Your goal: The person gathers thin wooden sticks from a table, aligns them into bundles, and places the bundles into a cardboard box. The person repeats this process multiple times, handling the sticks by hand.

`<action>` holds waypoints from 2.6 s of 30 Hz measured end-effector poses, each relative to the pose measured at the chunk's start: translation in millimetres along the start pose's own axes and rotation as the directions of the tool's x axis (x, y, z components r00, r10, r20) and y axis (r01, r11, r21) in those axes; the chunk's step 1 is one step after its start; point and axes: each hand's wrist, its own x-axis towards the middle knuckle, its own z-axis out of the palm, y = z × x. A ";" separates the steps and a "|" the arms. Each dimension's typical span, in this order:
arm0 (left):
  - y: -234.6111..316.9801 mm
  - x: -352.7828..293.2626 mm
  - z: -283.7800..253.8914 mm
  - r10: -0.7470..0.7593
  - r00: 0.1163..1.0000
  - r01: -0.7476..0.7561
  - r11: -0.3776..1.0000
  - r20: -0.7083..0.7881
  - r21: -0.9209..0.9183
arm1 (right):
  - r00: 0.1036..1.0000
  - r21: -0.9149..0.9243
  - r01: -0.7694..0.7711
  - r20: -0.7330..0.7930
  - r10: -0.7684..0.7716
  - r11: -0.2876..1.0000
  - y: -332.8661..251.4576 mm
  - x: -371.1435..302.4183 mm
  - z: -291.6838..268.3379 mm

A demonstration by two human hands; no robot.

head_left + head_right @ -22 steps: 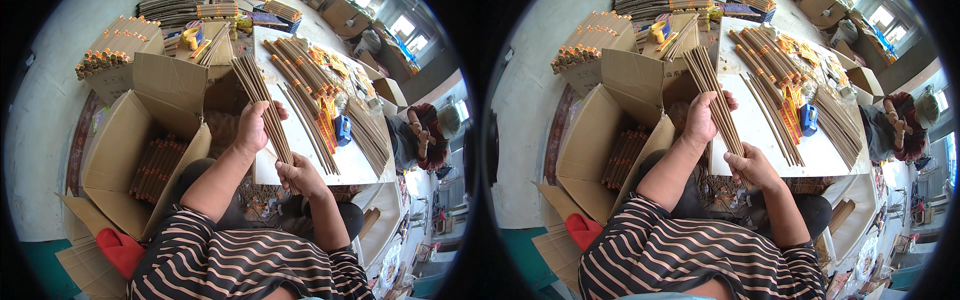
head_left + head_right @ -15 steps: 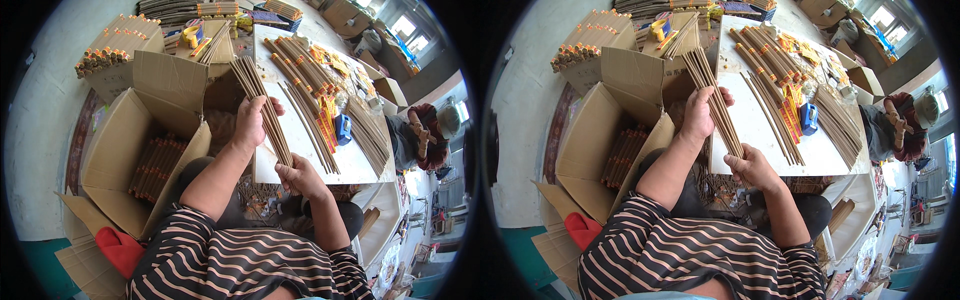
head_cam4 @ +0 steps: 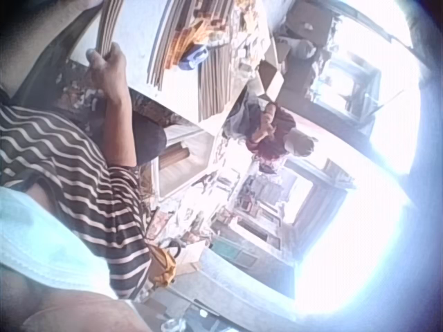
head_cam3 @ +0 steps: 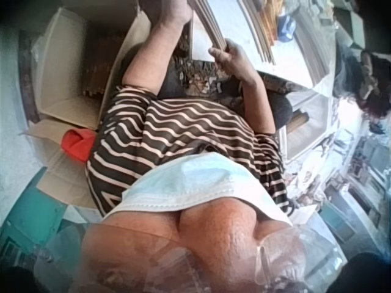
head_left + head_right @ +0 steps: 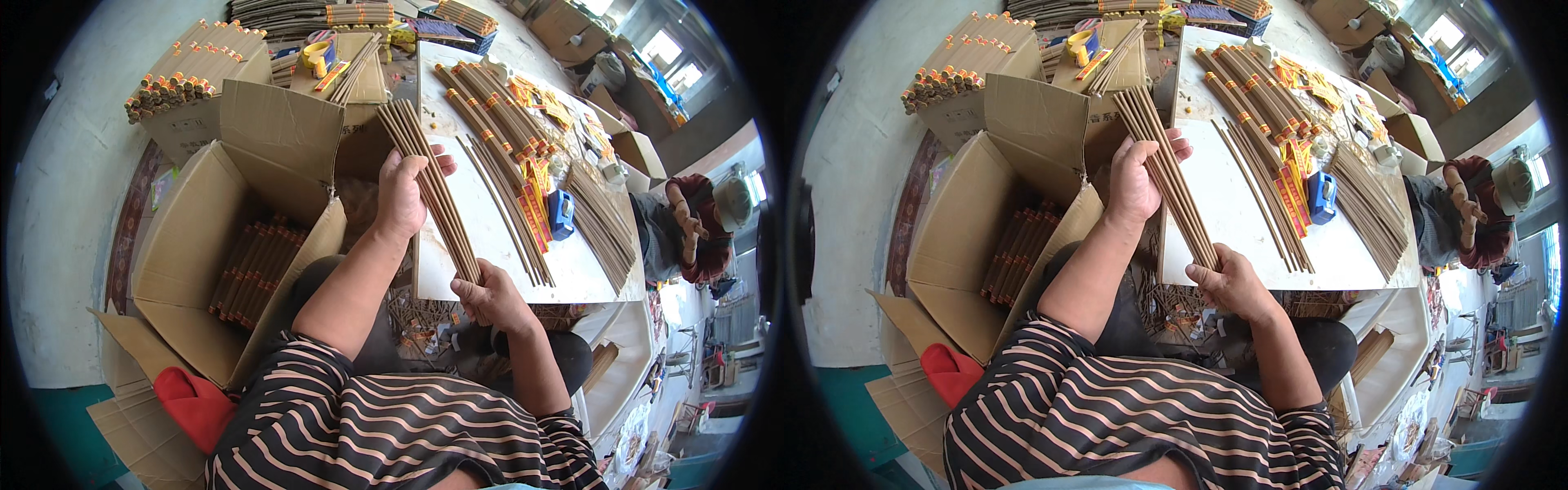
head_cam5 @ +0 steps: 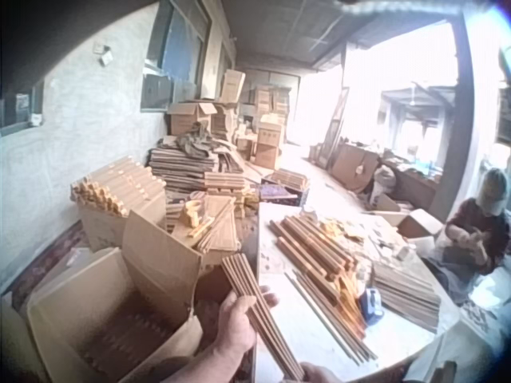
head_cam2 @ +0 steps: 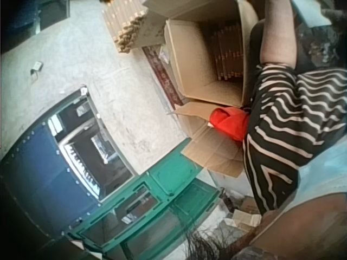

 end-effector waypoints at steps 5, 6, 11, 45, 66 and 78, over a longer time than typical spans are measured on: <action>-0.2 1.4 -1.2 -0.034 0.999 0.035 0.998 0.014 -0.050 | 1.000 0.013 0.026 0.009 -0.026 1.000 8.1 2.1 -2.2; 0.6 0.7 -0.2 -0.035 0.999 0.035 0.998 0.006 -0.055 | 0.999 0.024 0.037 0.013 -0.038 0.999 9.4 2.4 -2.3; 0.8 0.1 1.7 -0.055 0.999 0.054 0.995 0.001 -0.084 | 0.998 0.100 0.041 0.047 -0.046 0.994 11.9 1.8 -5.3; 1.2 -6.3 1.1 -0.163 0.980 0.173 0.982 0.118 -0.080 | 0.991 0.253 -0.035 0.134 0.001 0.967 16.1 -2.0 -0.3; -8.7 -10.6 3.4 -0.438 0.895 0.445 0.885 0.082 -0.137 | 0.987 0.037 -0.151 0.060 0.149 0.988 3.6 0.4 11.4; -5.6 -6.4 11.2 -0.335 0.936 0.339 0.940 -0.107 0.024 | 0.995 -0.243 0.018 -0.095 -0.043 0.970 6.3 29.7 10.7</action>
